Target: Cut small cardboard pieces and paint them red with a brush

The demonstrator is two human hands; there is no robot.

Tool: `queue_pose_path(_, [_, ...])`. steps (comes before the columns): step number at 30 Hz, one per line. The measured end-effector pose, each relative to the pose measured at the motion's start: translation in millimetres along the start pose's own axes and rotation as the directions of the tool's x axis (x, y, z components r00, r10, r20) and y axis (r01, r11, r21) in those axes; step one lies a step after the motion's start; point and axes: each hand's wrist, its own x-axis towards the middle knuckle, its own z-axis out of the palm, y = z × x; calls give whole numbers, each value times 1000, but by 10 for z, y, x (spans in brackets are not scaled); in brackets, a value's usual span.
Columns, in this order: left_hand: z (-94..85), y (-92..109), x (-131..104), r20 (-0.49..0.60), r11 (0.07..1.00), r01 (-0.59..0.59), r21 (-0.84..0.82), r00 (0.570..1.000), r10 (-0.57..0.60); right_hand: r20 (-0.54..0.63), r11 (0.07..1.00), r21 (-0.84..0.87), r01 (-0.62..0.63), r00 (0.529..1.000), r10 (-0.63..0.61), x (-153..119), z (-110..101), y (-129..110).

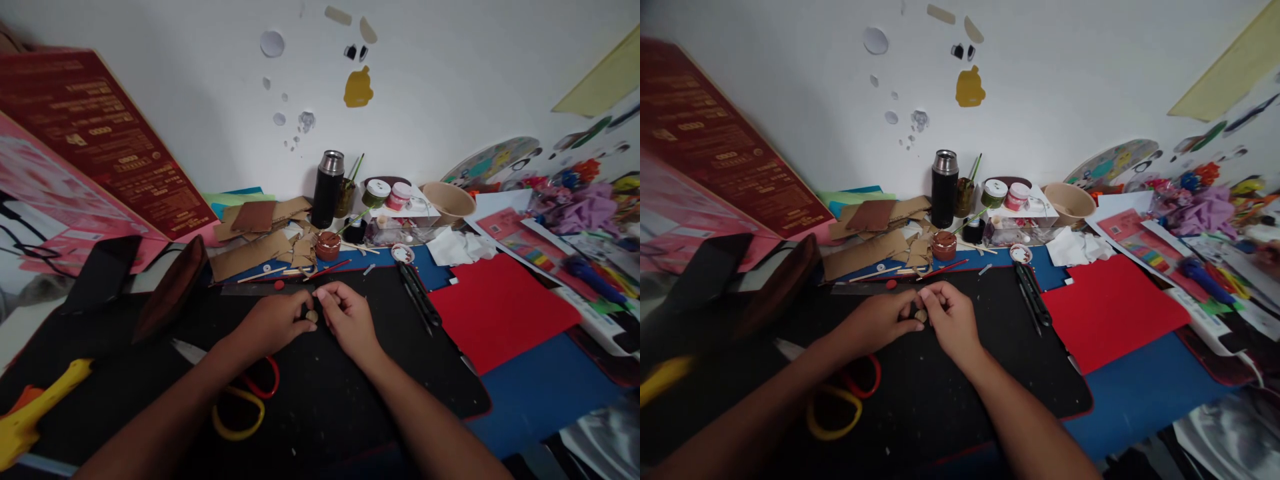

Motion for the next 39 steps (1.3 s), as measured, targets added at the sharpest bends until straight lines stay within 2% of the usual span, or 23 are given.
queue_pose_path(5, [-58,49,-16,47,1000,-10,22,999,9,-29,1000,22,1,1000,0,26,-34,-13])
queue_pose_path(11, [-35,63,-18,9,999,-34,23,999,34,-18,999,45,-17,1000,18,58,-54,-9])
queue_pose_path(14, [-69,61,-6,-134,999,-33,-42,991,27,20,998,49,-38,999,37,71,-50,-10])
queue_pose_path(18, [-147,68,-7,-361,995,-65,-76,932,33,47,995,71,-74,996,70,86,-48,-11])
queue_pose_path(22, [-140,63,-24,-442,996,-91,7,893,84,63,993,93,-77,995,71,90,-43,-6])
queue_pose_path(25, [-81,67,-31,-436,991,-113,76,890,135,70,992,104,-69,996,62,85,-36,1])
queue_pose_path(28, [-43,80,-28,-412,991,-121,63,901,137,78,993,100,-60,996,52,80,-37,2])
queue_pose_path(31, [-74,81,-13,-389,985,-142,-99,917,94,67,995,85,-47,997,42,79,-55,-9])
queue_pose_path(35, [-186,58,5,-317,921,-178,-347,946,64,33,995,91,-40,999,38,82,-75,-28])
queue_pose_path(39, [-237,61,4,-225,904,-158,-397,972,72,47,993,108,-44,998,39,78,-64,-19])
